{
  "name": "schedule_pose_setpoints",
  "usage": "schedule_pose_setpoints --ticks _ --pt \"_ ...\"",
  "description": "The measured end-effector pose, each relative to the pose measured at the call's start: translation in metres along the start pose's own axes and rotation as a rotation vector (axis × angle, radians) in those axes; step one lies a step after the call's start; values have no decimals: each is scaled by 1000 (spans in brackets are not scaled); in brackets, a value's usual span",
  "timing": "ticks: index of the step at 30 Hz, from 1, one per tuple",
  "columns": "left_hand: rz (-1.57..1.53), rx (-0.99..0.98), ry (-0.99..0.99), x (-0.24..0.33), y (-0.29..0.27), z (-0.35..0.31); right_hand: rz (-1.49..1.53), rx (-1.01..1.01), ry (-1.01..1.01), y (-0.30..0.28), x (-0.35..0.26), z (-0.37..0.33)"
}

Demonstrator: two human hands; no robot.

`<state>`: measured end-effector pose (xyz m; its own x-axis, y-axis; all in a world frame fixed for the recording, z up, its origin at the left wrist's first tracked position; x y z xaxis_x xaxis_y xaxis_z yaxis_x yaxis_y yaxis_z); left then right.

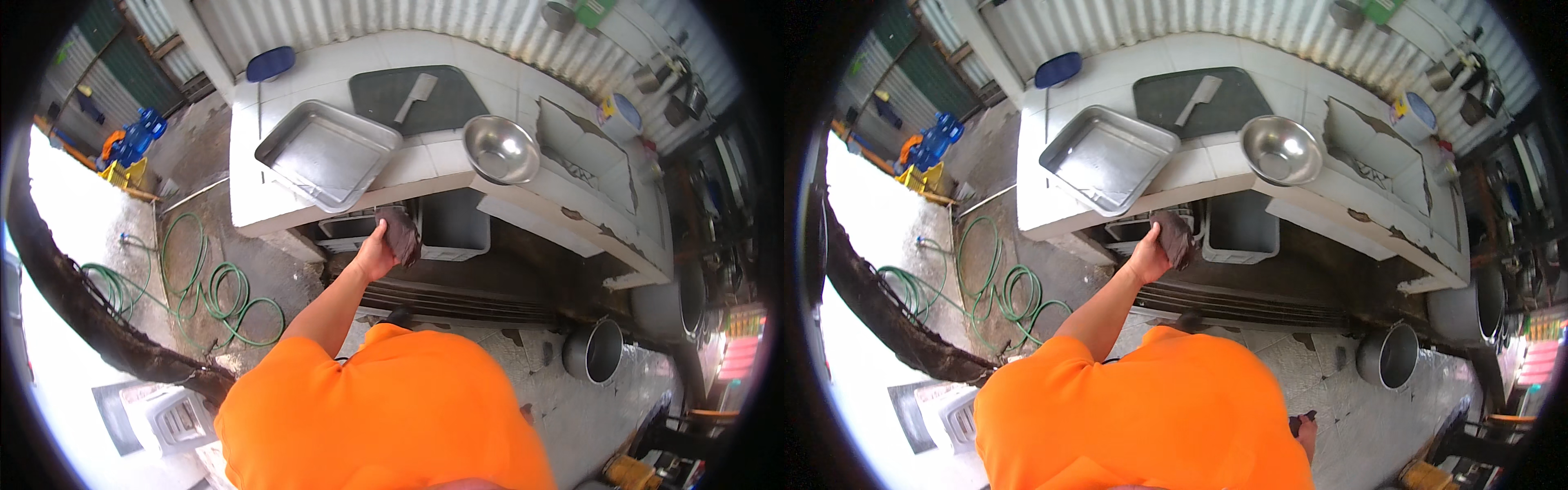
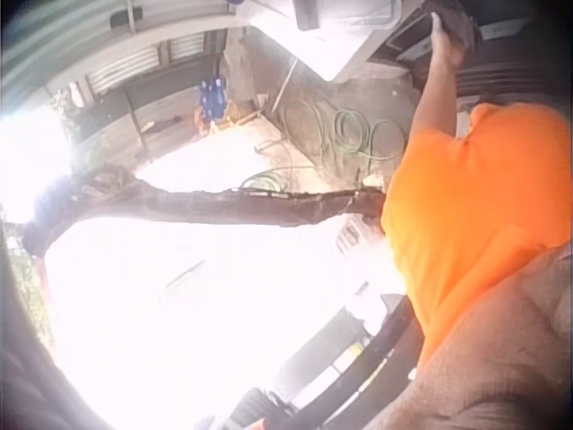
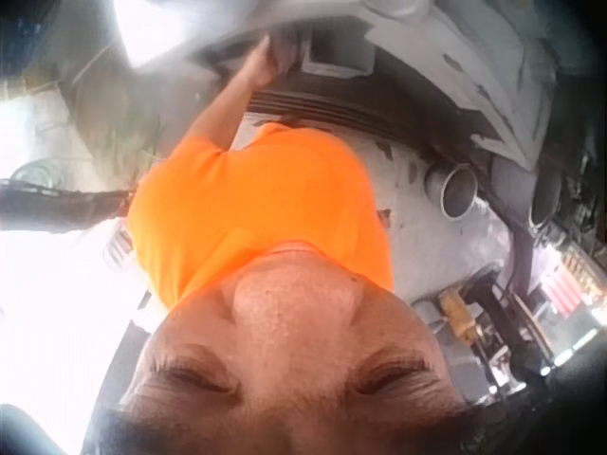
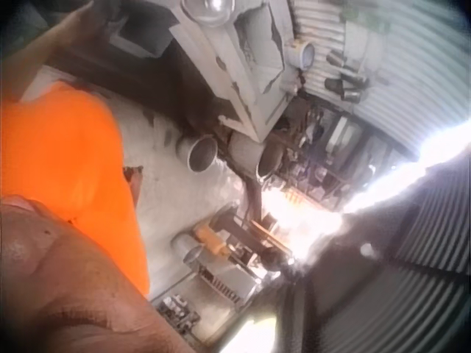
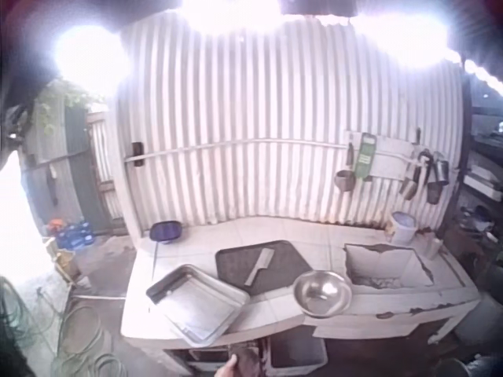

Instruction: The person uses cloth pads to pull trays of cooked rice out of a large metal steamer, carries the trays across a kitchen, and places them onto coolers and a table. They also handle a metal bowl and move a metal tray on a counter.

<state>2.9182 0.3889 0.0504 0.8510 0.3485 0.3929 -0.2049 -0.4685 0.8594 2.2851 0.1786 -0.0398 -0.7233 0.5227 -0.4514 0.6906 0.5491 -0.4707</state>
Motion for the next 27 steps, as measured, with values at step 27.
schedule_pose_setpoints --ticks 27 --pt "-218 1067 934 166 -88 -26 20 -253 -160 30 -80 42"
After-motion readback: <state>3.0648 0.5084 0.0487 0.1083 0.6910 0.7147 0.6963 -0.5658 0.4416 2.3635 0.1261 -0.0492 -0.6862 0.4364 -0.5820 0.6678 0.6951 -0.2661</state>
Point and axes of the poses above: each hand's wrist, its own z-axis towards the middle knuckle, its own y-axis out of the palm, x = y × z, the point moved 2 cm from there along z, towards the middle knuckle, and after that the axes turned 5 degrees about -x, right-handed, at the moved point
